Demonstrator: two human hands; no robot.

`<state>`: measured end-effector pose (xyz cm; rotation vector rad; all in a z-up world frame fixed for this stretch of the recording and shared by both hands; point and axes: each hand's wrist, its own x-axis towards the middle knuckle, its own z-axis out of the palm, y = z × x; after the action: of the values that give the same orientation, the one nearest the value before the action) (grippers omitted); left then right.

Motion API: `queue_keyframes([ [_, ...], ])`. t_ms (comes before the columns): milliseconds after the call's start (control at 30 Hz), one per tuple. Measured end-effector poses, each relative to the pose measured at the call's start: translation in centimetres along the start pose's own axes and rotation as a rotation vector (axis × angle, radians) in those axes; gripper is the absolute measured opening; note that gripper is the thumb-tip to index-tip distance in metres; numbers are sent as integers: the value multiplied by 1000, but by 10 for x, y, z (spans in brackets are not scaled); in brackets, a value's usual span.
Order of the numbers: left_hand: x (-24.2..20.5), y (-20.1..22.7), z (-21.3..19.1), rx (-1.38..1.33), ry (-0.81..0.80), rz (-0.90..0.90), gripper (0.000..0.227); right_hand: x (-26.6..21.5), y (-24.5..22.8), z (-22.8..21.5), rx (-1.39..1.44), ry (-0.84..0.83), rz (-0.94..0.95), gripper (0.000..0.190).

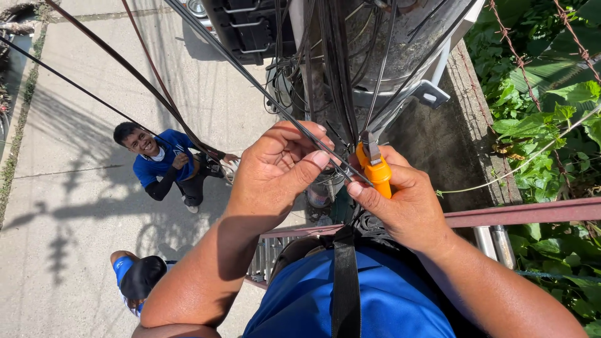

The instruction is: The recorder is manipulating and cutting wires on a utility pole while using a pair of wire cutters.

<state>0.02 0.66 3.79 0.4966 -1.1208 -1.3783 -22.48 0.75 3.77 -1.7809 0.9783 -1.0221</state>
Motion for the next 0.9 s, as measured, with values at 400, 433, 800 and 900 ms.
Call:
queue_keyframes([
  [400,2,-16,-5,125,-73,-83,43,1,3,6,44,-8,26,23],
  [433,1,-19,-5,125,-74,-84,43,0,5,6,45,-6,27,23],
  [800,-1,-31,4,-56,29,-194,41,-5,8,10,120,32,62,34],
  [900,-1,-30,4,-67,34,-188,40,-4,5,11,165,30,80,36],
])
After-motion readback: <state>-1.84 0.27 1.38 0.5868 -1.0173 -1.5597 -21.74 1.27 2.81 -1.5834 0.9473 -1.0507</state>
